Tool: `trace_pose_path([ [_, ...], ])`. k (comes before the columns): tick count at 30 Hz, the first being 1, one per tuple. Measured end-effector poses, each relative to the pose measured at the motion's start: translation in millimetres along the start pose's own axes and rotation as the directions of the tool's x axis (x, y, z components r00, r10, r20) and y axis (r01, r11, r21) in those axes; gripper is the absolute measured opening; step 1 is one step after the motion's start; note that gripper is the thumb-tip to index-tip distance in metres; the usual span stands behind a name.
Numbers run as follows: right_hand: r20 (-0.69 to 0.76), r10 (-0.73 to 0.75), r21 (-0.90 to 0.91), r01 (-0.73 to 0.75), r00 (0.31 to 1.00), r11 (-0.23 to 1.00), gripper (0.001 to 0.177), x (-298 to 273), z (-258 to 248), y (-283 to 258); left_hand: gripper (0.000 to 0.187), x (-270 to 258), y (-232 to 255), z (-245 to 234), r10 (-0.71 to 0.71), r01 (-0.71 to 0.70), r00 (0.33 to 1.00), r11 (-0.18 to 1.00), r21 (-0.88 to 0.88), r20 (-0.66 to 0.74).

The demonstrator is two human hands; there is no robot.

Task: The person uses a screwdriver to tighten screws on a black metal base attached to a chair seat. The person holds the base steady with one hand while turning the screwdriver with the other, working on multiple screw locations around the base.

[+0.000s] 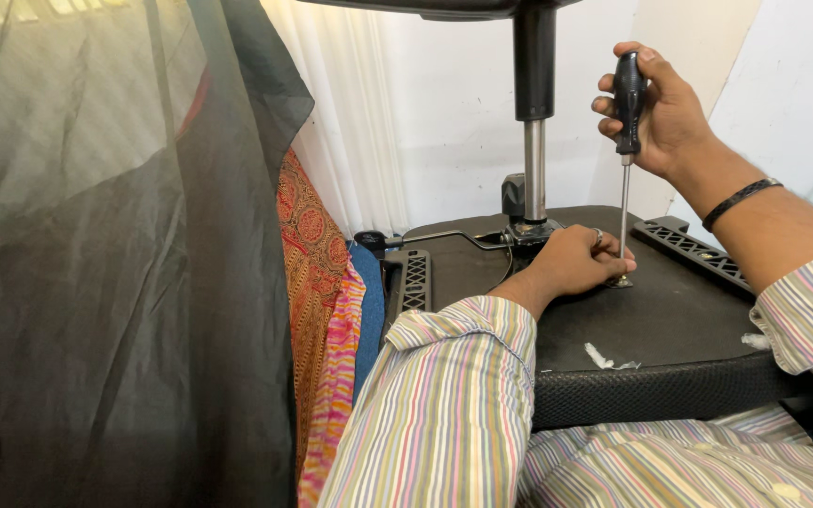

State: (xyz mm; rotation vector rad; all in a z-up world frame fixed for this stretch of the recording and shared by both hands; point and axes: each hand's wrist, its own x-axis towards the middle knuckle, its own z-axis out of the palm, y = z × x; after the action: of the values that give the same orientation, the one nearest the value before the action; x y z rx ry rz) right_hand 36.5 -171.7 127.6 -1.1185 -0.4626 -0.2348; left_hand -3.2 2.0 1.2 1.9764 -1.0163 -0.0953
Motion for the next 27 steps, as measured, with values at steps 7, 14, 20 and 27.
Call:
trace_pose_path([
  [7, -0.018, 0.035, 0.137, -0.032, 0.999, 0.99, 0.025, 2, -2, -4, 0.031, 1, -3, 2, 0.003, -0.003, 1.0, 1.0, -0.017, -0.002],
  [14, 0.113, -0.052, -0.003, 0.052, 0.992, 0.999, 0.013, 6, -11, -11, 0.03, 4, -7, 5, 0.038, -0.038, 0.999, 0.999, -0.026, -0.009],
  [20, 0.124, -0.011, 0.032, 0.007, 0.992, 0.999, 0.025, -4, 7, -18, 0.03, 5, -4, 3, -0.005, 0.005, 1.0, 0.998, -0.062, 0.011],
  [27, 0.174, -0.091, -0.146, 0.117, 0.98, 0.982, 0.015, -1, 12, -18, 0.032, 3, -4, 3, -0.008, 0.008, 1.0, 0.998, -0.064, 0.0],
])
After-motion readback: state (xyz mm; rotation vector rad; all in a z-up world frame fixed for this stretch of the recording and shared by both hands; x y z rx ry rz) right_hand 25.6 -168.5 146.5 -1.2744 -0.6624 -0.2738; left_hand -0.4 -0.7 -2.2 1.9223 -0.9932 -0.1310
